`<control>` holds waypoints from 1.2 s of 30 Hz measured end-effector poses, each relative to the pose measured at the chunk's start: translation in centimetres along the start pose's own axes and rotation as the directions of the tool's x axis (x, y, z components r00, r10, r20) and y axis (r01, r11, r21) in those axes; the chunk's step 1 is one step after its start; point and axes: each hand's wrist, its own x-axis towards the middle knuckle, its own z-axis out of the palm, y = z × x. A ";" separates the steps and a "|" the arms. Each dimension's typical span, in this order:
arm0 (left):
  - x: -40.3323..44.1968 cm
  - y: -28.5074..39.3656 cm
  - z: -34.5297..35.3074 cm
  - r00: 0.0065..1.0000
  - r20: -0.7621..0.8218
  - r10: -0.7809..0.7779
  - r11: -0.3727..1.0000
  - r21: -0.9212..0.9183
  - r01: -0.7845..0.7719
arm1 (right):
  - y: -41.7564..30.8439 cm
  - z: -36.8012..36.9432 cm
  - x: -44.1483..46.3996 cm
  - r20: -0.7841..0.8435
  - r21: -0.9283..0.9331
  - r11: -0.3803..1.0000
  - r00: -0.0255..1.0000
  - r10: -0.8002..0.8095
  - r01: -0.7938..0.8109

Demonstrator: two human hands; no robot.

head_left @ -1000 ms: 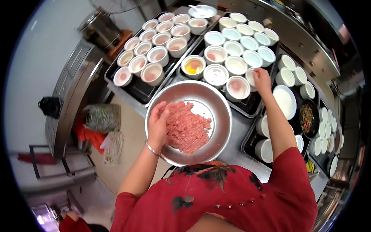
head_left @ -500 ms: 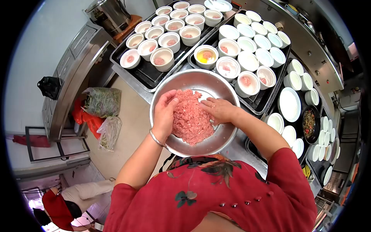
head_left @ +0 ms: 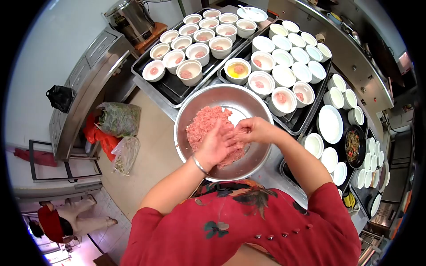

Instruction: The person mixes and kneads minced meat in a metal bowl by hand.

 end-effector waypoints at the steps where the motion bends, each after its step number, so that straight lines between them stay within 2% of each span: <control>1: 0.5 -0.4 0.0 0.977 0.208 -0.033 0.997 -0.058 0.046 | -0.1 1.1 0.2 -0.099 -0.151 0.973 0.977 -0.191 0.175; 2: 0.7 -0.6 0.1 0.977 0.208 -0.034 0.997 -0.058 0.047 | -0.2 2.0 0.4 -0.167 -0.310 0.895 0.909 -0.383 0.320; 3: 0.9 -0.8 0.2 0.977 0.212 0.013 0.988 -0.151 0.020 | -0.1 2.6 0.5 -0.150 -0.606 0.739 0.871 -0.469 0.294; 4: 1.1 -1.0 0.3 0.976 0.209 0.057 0.970 -0.243 -0.004 | 0.2 2.6 0.4 -0.155 -0.602 0.745 0.873 -0.462 0.288; 5: 1.0 -1.0 0.2 0.977 0.207 0.050 0.970 -0.243 0.002 | 0.4 2.3 0.6 -0.089 -0.798 0.484 0.723 -0.685 0.360; 6: 0.8 -0.7 0.0 0.991 0.116 0.067 0.980 -0.194 -0.044 | 0.6 1.8 1.0 0.047 -0.923 0.169 0.537 -0.843 0.347; 7: 0.4 -0.2 -0.4 0.996 0.023 0.089 0.987 -0.139 -0.085 | 1.6 0.9 1.9 -0.091 -0.697 0.498 0.625 -0.775 0.516; 8: 0.0 0.4 -0.7 0.991 -0.068 0.117 0.990 -0.076 -0.122 | 2.6 -0.1 2.0 -0.096 -0.695 0.500 0.622 -0.777 0.516; 9: -0.1 0.9 -1.6 0.991 -0.055 0.124 0.987 -0.100 -0.129 | 2.3 -0.7 1.6 -0.196 -0.608 0.750 0.867 -0.459 0.260; 10: -0.2 1.1 -2.0 0.990 -0.058 0.126 0.987 -0.097 -0.131 | 2.4 -1.0 1.3 -0.242 -0.489 0.870 0.968 -0.062 -0.067; 11: -0.3 1.4 -2.2 0.986 -0.071 0.153 0.982 -0.096 -0.160 | 5.3 -0.9 2.2 -0.208 -0.652 0.755 0.941 -0.266 0.070; 12: -0.4 1.5 -2.3 0.980 -0.084 0.179 0.978 -0.095 -0.187 | 5.3 -0.3 2.3 -0.208 -0.649 0.757 0.941 -0.268 0.072; 14: -0.6 1.6 -2.2 0.977 -0.086 0.196 0.976 -0.082 -0.203 | 5.0 1.0 2.9 -0.120 -0.634 0.754 0.940 -0.318 0.174; 15: -1.0 1.6 -1.8 0.966 -0.104 0.239 0.971 0.003 -0.239 | 4.7 1.4 2.7 -0.116 -0.630 0.756 0.941 -0.318 0.178; 16: -1.3 1.6 -1.6 0.953 -0.116 0.281 0.958 0.091 -0.271 | 4.3 1.7 2.4 -0.131 -0.540 0.829 0.958 -0.256 0.148; 17: -1.4 1.5 -1.7 0.952 -0.115 0.283 0.957 0.096 -0.273 | 3.5 1.8 2.0 -0.141 -0.446 0.888 0.970 -0.196 0.114; 18: -1.4 1.5 -1.7 0.944 -0.102 0.313 0.929 0.241 -0.282 | 2.9 1.7 1.8 -0.146 -0.352 0.933 0.980 -0.138 0.079; 19: -1.4 1.5 -1.5 0.936 -0.087 0.341 0.881 0.377 -0.286 | 2.4 1.7 1.6 -0.166 -0.144 0.974 0.966 -0.197 0.173; 20: -1.3 1.2 -1.2 0.934 -0.086 0.346 0.879 0.379 -0.290 | 1.7 1.8 1.3 -0.165 -0.147 0.973 0.966 -0.201 0.178; 22: -1.4 0.1 0.4 0.955 0.079 0.286 0.897 0.327 -0.296 | 0.0 2.6 0.9 -0.171 -0.306 0.884 0.893 -0.415 0.352; 23: -0.8 -0.3 -0.2 0.949 0.123 0.292 0.887 0.336 -0.316 | -0.2 3.0 1.2 -0.171 -0.521 0.793 0.872 -0.458 0.314; 24: -0.3 -0.6 -0.4 0.948 0.128 0.291 0.885 0.340 -0.318 | -0.5 3.2 1.1 -0.175 -0.523 0.792 0.870 -0.462 0.315; 26: 0.3 -0.8 -0.5 0.945 0.067 0.319 0.927 0.184 -0.326 | -1.6 3.3 0.2 -0.236 -0.482 0.807 0.837 -0.494 0.340; 27: -0.1 -0.5 0.5 0.945 0.031 0.326 0.932 0.155 -0.326 | -3.1 2.9 -1.2 -0.225 -0.337 0.900 0.905 -0.362 0.277; 28: -0.1 -0.4 0.4 0.945 0.035 0.327 0.932 0.157 -0.328 | -2.5 2.5 -1.1 -0.227 -0.339 0.899 0.903 -0.365 0.279; 29: 0.0 -0.5 0.3 0.917 0.012 0.398 0.902 0.179 -0.393 | -1.2 2.2 -0.4 -0.409 0.060 0.944 0.870 -0.274 0.326; 30: 0.1 -0.6 0.3 0.885 -0.007 0.465 0.868 0.201 -0.454 | 0.1 2.0 0.5 -0.534 0.438 0.811 0.838 -0.113 0.388; 31: 0.0 -0.9 1.3 0.837 0.042 0.545 0.814 0.214 -0.541 | 1.1 2.5 1.0 -0.521 0.668 0.590 0.851 -0.064 0.454; 32: 0.4 -1.2 1.4 0.840 0.049 0.541 0.815 0.216 -0.537 | 1.8 3.5 1.6 -0.405 0.867 0.328 0.914 0.023 0.376; 33: 0.8 -1.6 1.3 0.774 0.192 0.604 0.650 0.444 -0.617 | 1.7 4.4 1.7 -0.287 0.945 0.179 0.956 0.060 0.272; 34: 0.8 -1.7 1.9 0.705 0.351 0.616 0.417 0.614 -0.670 | 1.2 5.1 1.7 -0.161 0.987 0.024 0.984 0.075 0.159; 35: 0.5 -1.6 2.5 0.572 0.570 0.590 -0.008 0.712 -0.702 | 0.5 5.6 1.2 -0.136 0.989 -0.050 0.988 0.066 0.139; 36: 0.3 -1.6 2.9 0.575 0.570 0.587 -0.004 0.712 -0.702 | 0.6 5.7 1.4 -0.139 0.988 -0.052 0.988 0.070 0.143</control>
